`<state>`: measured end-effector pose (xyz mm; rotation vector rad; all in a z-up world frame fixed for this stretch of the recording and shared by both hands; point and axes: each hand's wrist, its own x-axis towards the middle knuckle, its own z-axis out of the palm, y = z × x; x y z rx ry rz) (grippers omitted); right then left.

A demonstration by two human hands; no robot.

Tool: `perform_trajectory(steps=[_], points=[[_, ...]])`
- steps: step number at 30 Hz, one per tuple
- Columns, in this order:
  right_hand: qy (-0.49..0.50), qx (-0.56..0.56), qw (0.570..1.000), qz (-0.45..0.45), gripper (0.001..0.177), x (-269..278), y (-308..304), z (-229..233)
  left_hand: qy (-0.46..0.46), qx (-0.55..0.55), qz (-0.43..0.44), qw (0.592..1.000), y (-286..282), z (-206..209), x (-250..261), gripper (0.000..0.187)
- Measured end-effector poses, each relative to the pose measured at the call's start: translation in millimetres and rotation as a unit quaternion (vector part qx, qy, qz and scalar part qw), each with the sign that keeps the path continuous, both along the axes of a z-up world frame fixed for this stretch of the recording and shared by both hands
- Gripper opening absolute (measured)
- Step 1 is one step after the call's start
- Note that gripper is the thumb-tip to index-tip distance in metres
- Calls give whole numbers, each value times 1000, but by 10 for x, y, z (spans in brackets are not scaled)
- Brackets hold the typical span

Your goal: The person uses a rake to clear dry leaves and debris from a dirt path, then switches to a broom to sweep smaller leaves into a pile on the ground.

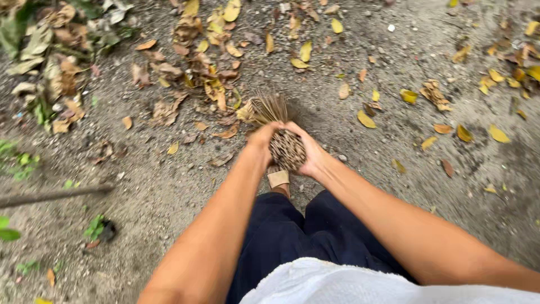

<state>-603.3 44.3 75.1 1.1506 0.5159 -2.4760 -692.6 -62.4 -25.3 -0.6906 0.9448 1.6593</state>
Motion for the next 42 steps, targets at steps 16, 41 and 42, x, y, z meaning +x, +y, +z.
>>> perform_trajectory(steps=[16, 41, 42], points=[[91, -427, 867, 239, 50, -914, 343, 987, 0, 62, 541, 839, -1039, 1195, -668, 80], [101, 411, 545, 724, 41, -3186, 178, 201, 6, -181, 590, 787, 538, 1801, -282, 44], [106, 410, 533, 732, 41, -3265, 171, 158, 2, -180, 602, 778, 577, 1813, -270, 44]])
